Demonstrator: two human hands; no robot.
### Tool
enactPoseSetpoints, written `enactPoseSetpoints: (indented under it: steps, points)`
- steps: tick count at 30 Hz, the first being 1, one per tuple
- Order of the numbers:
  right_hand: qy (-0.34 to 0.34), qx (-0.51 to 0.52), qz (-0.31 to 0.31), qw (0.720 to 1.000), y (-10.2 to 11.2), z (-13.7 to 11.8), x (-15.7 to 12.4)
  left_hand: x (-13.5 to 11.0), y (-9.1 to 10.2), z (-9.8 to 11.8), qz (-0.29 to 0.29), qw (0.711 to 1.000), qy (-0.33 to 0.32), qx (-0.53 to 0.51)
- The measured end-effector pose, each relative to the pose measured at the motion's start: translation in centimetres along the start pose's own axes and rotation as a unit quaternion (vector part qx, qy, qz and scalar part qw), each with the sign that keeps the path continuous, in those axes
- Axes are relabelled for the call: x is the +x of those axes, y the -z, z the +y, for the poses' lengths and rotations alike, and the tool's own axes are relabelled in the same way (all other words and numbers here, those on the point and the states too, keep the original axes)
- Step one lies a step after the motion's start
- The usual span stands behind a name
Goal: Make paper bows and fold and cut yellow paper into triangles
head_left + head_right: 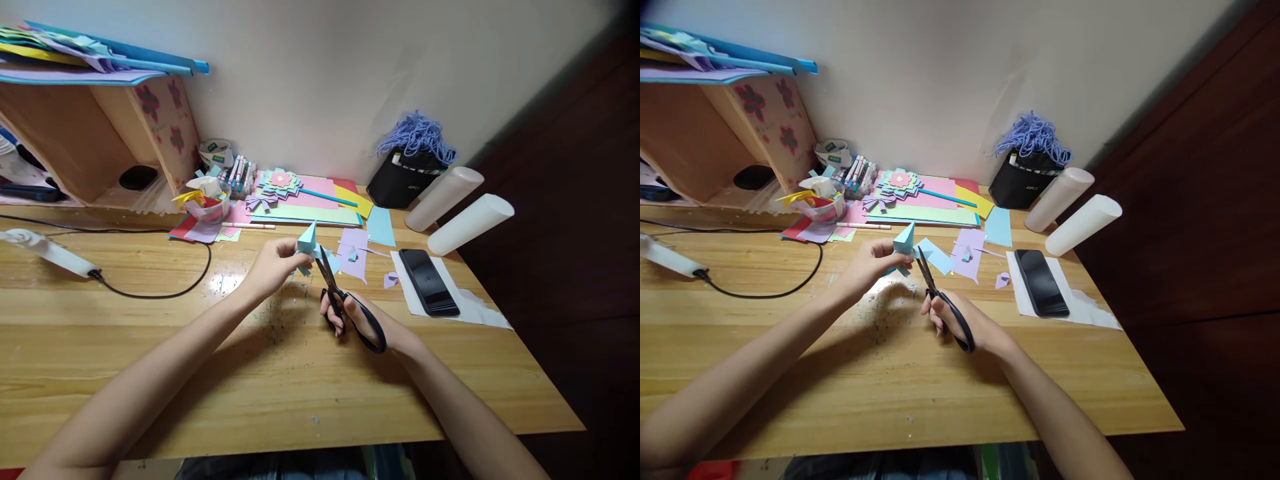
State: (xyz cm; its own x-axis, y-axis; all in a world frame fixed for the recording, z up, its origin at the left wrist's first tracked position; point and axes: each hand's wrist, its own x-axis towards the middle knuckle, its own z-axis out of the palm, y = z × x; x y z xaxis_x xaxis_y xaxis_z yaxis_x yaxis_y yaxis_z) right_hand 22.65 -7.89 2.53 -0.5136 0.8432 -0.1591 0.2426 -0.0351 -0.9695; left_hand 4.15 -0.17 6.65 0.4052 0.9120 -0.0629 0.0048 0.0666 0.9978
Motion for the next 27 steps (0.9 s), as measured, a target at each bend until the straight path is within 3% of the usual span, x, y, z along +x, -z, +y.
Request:
enactPoseSetpoints:
  steps: [13,27]
  points:
    - [-0.053,0.052,0.031,0.997,-0.6,-0.5,0.3,0.0,-0.2,-0.4,-0.02,0.999,0.038,0.012]
    - [-0.025,0.014,0.072,0.997,-1.1,0.9,0.5,0.2,-0.1,-0.7,-0.014,0.999,0.038,-0.026]
